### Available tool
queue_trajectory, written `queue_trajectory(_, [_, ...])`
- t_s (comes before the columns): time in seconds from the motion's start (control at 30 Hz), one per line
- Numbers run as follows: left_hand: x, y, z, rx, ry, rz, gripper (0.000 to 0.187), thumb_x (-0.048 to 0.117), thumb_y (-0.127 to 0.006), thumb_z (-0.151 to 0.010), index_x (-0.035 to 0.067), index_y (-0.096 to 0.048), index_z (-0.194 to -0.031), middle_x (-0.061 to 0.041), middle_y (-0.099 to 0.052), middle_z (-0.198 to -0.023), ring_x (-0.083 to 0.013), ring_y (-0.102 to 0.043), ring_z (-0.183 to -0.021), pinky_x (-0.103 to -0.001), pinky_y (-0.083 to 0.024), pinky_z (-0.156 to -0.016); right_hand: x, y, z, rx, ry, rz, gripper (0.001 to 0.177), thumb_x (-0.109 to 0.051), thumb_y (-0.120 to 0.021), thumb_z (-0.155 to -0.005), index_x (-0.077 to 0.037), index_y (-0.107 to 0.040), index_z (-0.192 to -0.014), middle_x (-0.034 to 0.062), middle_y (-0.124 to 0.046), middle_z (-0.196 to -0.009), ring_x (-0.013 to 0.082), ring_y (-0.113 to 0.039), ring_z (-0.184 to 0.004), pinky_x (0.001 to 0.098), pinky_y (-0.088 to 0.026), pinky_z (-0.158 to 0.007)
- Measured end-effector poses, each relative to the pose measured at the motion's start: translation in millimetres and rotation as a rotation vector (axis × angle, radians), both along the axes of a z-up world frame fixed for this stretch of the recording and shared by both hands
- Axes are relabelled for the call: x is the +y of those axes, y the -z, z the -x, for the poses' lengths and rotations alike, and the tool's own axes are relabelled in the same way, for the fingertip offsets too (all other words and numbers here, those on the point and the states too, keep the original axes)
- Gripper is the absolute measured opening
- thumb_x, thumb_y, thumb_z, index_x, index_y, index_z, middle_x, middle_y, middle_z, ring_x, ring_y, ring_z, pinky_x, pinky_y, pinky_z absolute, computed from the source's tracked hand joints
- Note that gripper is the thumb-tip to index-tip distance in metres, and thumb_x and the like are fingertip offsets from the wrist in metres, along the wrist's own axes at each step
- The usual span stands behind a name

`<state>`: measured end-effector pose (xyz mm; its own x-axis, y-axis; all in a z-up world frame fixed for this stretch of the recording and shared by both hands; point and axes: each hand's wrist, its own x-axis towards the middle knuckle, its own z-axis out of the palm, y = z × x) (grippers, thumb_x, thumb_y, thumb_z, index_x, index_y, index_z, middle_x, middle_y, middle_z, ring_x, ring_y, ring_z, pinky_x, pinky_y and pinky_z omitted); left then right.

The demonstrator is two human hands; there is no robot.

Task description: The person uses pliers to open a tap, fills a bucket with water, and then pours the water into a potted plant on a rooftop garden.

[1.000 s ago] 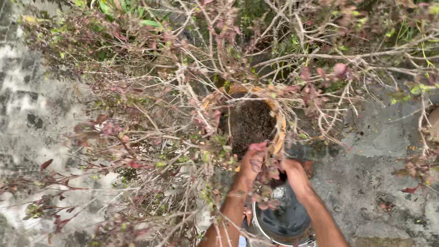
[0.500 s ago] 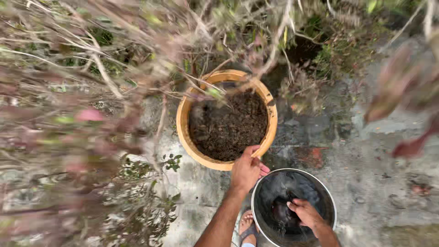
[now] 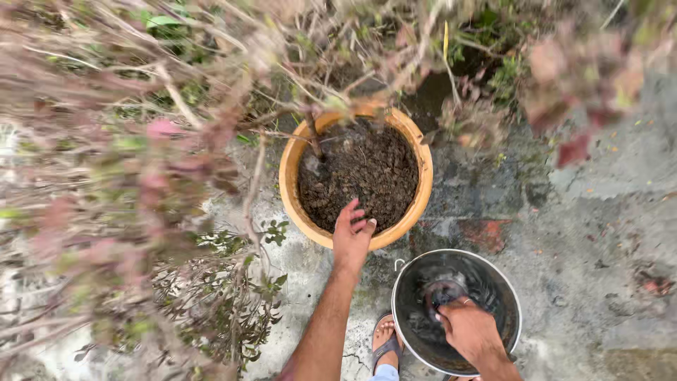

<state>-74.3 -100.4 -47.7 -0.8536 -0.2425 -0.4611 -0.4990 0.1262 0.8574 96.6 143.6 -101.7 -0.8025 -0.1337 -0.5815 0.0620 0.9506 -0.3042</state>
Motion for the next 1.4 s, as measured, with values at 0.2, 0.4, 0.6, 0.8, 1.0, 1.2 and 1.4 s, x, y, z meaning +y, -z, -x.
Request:
queue_trajectory(0.2, [2, -62, 12, -0.203, 0.021, -0.332, 0.038, 0.028, -0.057, -0.098, 0.015, -0.071, -0.131, -0.002, -0.075, -0.126, -0.0145, -0.063, -0.118, -0.035, -0.047, -0.1, -14, -157, 67, 0.26, -0.238, 0.148, 0.022, -0.02, -0.069, -0.081, -0.019, -0.075, -0.101, 0.0015, -0.074, -0.104, 0.0269, -0.066, -0.107, 0.0436, -0.059, -0.081])
queue_trajectory(0.4, [-2, -116, 48, -0.187, 0.099, -0.533, 0.049, 0.04, -0.043, -0.1, 0.014, -0.069, -0.133, -0.003, -0.073, -0.13, -0.016, -0.065, -0.118, -0.032, -0.047, -0.1, -64, -279, 169, 0.415, -0.349, 0.213, 0.027, -0.012, -0.068, -0.074, -0.016, -0.074, -0.1, 0.0047, -0.072, -0.099, 0.0301, -0.066, -0.104, 0.0445, -0.057, -0.083])
queue_trajectory(0.6, [-27, -125, 84, -0.06, 0.105, -0.835, 0.048, 0.031, -0.042, -0.098, 0.011, -0.069, -0.132, -0.005, -0.073, -0.127, -0.0171, -0.066, -0.109, -0.035, -0.049, -0.099, -106, -301, 255, 0.332, -0.265, 0.226, 0.017, -0.022, -0.068, -0.087, -0.012, -0.076, -0.098, 0.0109, -0.072, -0.094, 0.0345, -0.069, -0.096, 0.0474, -0.057, -0.086])
queue_trajectory(0.8, [-36, -118, 106, 0.049, 0.056, -0.723, 0.048, 0.028, -0.039, -0.102, 0.006, -0.071, -0.131, -0.01, -0.075, -0.12, -0.0207, -0.065, -0.095, -0.036, -0.049, -0.097, -93, -197, 289, 0.063, 0.037, 0.601, 0.039, -0.041, -0.068, -0.093, -0.007, -0.074, -0.109, 0.0134, -0.072, -0.095, 0.023, -0.063, -0.074, 0.0368, -0.051, -0.062])
queue_trajectory(1.0, [-13, -82, 112, 0.071, -0.005, -0.959, 0.044, 0.026, -0.038, -0.103, 0.008, -0.07, -0.127, -0.007, -0.074, -0.121, -0.0204, -0.07, -0.108, -0.035, -0.054, -0.1, -65, -166, 287, -0.242, 0.459, 1.154, 0.051, -0.038, -0.07, -0.091, -0.001, -0.067, -0.126, 0.0141, -0.073, -0.11, 0.0123, -0.067, -0.078, 0.0256, -0.055, -0.06])
queue_trajectory(1.2, [14, -59, 112, -0.06, -0.056, -1.057, 0.044, 0.03, -0.037, -0.108, 0.004, -0.067, -0.127, -0.009, -0.072, -0.12, -0.0233, -0.067, -0.108, -0.036, -0.052, -0.098, -66, -179, 303, -0.046, 0.397, 0.98, 0.041, -0.031, -0.075, -0.086, -0.001, -0.071, -0.113, 0.0131, -0.073, -0.099, 0.0199, -0.073, -0.083, 0.0372, -0.059, -0.074])
queue_trajectory(1.4, [4, -40, 117, 0.121, -0.082, -0.984, 0.047, 0.029, -0.037, -0.106, 0.003, -0.066, -0.133, -0.008, -0.071, -0.127, -0.0193, -0.066, -0.118, -0.033, -0.051, -0.106, -104, -208, 332, 0.101, 0.114, 0.402, 0.039, -0.035, -0.063, -0.086, -0.006, -0.081, -0.105, 0.0152, -0.078, -0.094, 0.0296, -0.074, -0.087, 0.0405, -0.056, -0.082])
